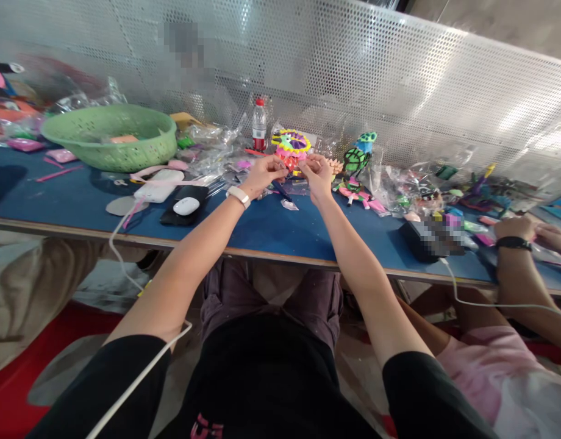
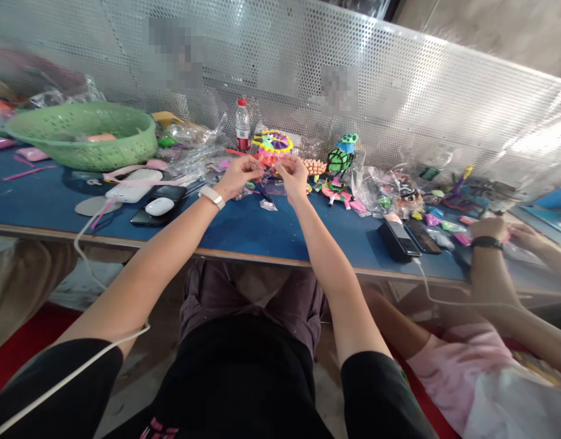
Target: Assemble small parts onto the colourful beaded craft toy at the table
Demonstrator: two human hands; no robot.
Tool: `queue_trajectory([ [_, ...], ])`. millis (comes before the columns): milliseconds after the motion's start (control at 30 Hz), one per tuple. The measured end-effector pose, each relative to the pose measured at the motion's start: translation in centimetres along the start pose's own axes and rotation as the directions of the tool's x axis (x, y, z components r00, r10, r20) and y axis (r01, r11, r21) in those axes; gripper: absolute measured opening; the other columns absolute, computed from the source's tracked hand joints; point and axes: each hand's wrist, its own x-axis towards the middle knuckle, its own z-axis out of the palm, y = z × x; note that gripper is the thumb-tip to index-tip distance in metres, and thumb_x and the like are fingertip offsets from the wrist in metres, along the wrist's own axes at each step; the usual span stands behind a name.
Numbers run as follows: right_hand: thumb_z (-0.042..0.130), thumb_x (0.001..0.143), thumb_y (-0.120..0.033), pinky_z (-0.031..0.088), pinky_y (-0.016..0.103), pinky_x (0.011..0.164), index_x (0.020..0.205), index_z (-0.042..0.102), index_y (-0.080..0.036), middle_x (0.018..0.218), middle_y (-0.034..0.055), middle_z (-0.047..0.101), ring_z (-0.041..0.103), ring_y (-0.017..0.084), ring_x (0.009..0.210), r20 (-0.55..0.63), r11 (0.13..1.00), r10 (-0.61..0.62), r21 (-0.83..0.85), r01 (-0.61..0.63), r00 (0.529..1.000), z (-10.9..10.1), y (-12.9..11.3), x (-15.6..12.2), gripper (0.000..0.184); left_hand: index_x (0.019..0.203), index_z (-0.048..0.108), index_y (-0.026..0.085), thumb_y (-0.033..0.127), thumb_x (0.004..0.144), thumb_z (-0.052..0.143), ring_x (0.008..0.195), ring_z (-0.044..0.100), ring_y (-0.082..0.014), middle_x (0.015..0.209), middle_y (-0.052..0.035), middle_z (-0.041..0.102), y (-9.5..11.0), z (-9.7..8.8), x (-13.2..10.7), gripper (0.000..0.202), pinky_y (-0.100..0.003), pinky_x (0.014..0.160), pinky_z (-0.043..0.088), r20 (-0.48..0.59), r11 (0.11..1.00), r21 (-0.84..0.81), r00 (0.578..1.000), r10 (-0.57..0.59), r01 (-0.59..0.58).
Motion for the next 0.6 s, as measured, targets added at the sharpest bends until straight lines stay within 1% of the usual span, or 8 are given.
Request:
queue_trajectory([
  [133, 0.106, 0.08, -0.036, 0.073, 0.049, 0.107, 0.1, 0.065, -0.031, 0.094, -0.002, 0.082, 0.088, 0.027, 0.111, -0.043, 0.999, -0.013, -0.042, 0.011, 0.999, 0.09, -0.15, -0.09, 0.045, 0.092, 0.076, 0.02, 0.02, 0.089, 0.102, 0.077, 0.077, -0.0221, 0.078, -0.0028, 0.073, 0.19, 0.05, -0.2, 0.026, -0.045, 0.091, 0.07, 0.007, 1.0, -0.007, 1.0, -0.029, 0.029],
  [233, 0.105, 0.08, -0.028, 0.073, 0.05, 0.108, 0.098, 0.067, -0.03, 0.094, -0.0008, 0.081, 0.088, 0.028, 0.114, -0.068, 0.998, -0.011, -0.062, 0.007, 0.998, 0.24, -0.48, -0.27, 0.041, 0.092, 0.076, 0.021, 0.025, 0.088, 0.104, 0.073, 0.075, -0.0206, 0.077, -0.0021, 0.074, 0.43, 0.06, -0.39, 0.028, -0.041, 0.086, 0.069, 0.036, 0.999, 0.042, 0.999, -0.016, 0.014],
  [367, 0.103, 0.081, -0.02, 0.072, 0.049, 0.112, 0.097, 0.069, -0.029, 0.094, -0.0011, 0.082, 0.088, 0.027, 0.115, -0.04, 0.996, 0.001, -0.085, -0.005, 0.999, 0.38, -0.74, -0.55, 0.038, 0.089, 0.078, 0.021, 0.032, 0.09, 0.104, 0.066, 0.069, -0.0174, 0.074, -0.0014, 0.073, 0.66, 0.08, -0.51, 0.028, -0.035, 0.076, 0.065, 0.104, 0.994, 0.108, 0.995, 0.003, -0.014],
  [500, 0.102, 0.083, -0.021, 0.072, 0.049, 0.11, 0.1, 0.072, -0.029, 0.095, -0.0008, 0.085, 0.089, 0.026, 0.11, -0.015, 0.996, -0.004, -0.089, 0.003, 1.0, 0.28, -0.43, -0.52, 0.035, 0.084, 0.078, 0.019, 0.033, 0.091, 0.103, 0.063, 0.065, -0.0156, 0.071, -0.0019, 0.072, 0.64, 0.15, -0.47, 0.03, -0.033, 0.071, 0.06, 0.118, 0.991, 0.128, 0.993, 0.016, -0.032],
  [600, 0.105, 0.084, -0.032, 0.074, 0.048, 0.107, 0.102, 0.074, -0.028, 0.095, -0.0001, 0.087, 0.09, 0.026, 0.105, -0.003, 0.997, -0.017, -0.077, 0.017, 1.0, 0.07, 0.08, -0.18, 0.036, 0.087, 0.08, 0.018, 0.036, 0.092, 0.102, 0.065, 0.065, -0.0157, 0.072, -0.0026, 0.072, 0.39, 0.2, -0.39, 0.029, -0.032, 0.071, 0.059, 0.132, 0.993, 0.106, 0.991, 0.032, -0.046],
])
